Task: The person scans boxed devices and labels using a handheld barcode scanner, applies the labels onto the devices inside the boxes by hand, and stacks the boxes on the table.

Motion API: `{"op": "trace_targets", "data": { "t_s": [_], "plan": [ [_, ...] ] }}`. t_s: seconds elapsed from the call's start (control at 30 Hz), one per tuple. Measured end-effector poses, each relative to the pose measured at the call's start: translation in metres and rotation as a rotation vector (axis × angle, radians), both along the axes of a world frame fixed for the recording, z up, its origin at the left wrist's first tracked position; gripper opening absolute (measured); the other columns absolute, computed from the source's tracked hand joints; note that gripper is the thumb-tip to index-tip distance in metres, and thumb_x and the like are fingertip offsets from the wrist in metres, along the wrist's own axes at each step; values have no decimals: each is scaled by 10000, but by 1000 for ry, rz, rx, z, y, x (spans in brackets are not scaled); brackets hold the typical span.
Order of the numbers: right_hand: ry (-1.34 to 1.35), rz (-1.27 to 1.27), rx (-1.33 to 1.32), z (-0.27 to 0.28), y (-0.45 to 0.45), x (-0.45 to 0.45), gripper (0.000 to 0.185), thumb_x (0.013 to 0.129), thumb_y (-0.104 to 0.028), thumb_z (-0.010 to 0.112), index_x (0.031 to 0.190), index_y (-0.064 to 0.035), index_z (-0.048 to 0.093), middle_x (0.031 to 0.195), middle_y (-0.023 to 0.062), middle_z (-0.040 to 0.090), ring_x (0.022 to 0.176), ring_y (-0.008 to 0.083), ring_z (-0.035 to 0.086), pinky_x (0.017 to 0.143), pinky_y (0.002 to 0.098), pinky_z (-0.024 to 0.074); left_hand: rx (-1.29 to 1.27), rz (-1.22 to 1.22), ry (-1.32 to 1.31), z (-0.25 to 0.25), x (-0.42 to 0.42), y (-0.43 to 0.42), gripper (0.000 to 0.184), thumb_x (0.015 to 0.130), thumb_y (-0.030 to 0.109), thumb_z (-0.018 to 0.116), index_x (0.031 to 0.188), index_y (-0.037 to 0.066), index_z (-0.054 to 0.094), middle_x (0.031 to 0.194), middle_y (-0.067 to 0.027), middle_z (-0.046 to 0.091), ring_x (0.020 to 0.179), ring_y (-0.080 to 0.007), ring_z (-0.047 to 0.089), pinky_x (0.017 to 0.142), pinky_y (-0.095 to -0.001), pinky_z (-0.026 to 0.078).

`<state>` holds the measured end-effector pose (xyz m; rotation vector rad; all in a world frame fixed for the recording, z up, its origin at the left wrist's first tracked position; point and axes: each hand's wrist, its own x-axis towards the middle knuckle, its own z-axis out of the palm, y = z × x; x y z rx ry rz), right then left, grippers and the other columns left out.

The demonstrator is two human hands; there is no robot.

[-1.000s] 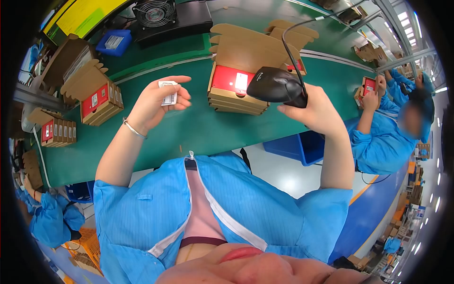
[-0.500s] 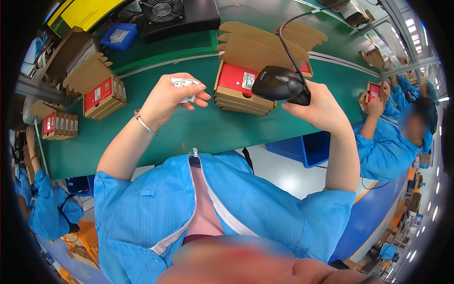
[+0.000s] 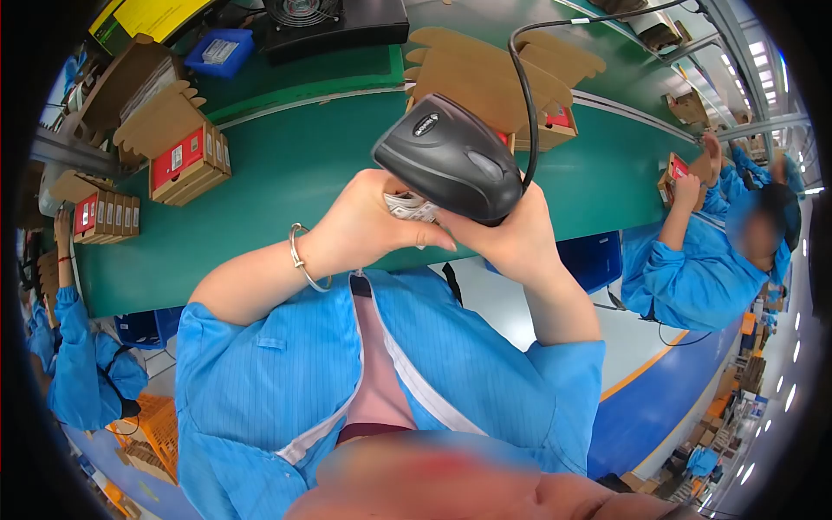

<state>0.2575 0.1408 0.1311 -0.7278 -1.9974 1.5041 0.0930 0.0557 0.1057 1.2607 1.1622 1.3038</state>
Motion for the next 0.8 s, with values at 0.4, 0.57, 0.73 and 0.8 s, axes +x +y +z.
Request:
{"op": "trace_targets", "data": {
  "t_s": [0.4, 0.57, 0.73, 0.8],
  "plan": [
    [-105, -110, 127, 13, 2, 47, 529, 613, -53, 745, 1108, 0, 567, 898, 102, 665, 829, 159, 642, 756, 279, 488, -257, 171, 77, 7, -32, 8, 139, 839, 184, 637, 793, 54, 621, 596, 19, 550, 546, -33, 487, 483, -191, 362],
    [-234, -100, 289, 14, 2, 73, 332, 600, -48, 721, 897, -9, 577, 760, 93, 628, 669, 197, 614, 621, 274, 470, -257, 176, 268, 8, -33, 27, 196, 834, 212, 642, 744, 43, 600, 608, -4, 558, 548, -44, 483, 494, -200, 367],
    [-278, -121, 310, 16, 5, 73, 344, 599, -39, 708, 915, -6, 574, 752, 93, 626, 669, 196, 604, 625, 278, 471, -121, 176, 511, 8, -32, 55, 262, 811, 265, 648, 824, 4, 651, 682, -147, 626, 637, -231, 606, 598, -332, 473],
    [-258, -137, 314, 12, 7, 73, 349, 602, -39, 708, 922, -6, 574, 752, 95, 627, 675, 197, 605, 634, 280, 472, -65, 191, 727, -2, -32, 66, 288, 808, 303, 657, 831, 16, 661, 702, -154, 636, 661, -261, 622, 602, -346, 477]
  ]
}}
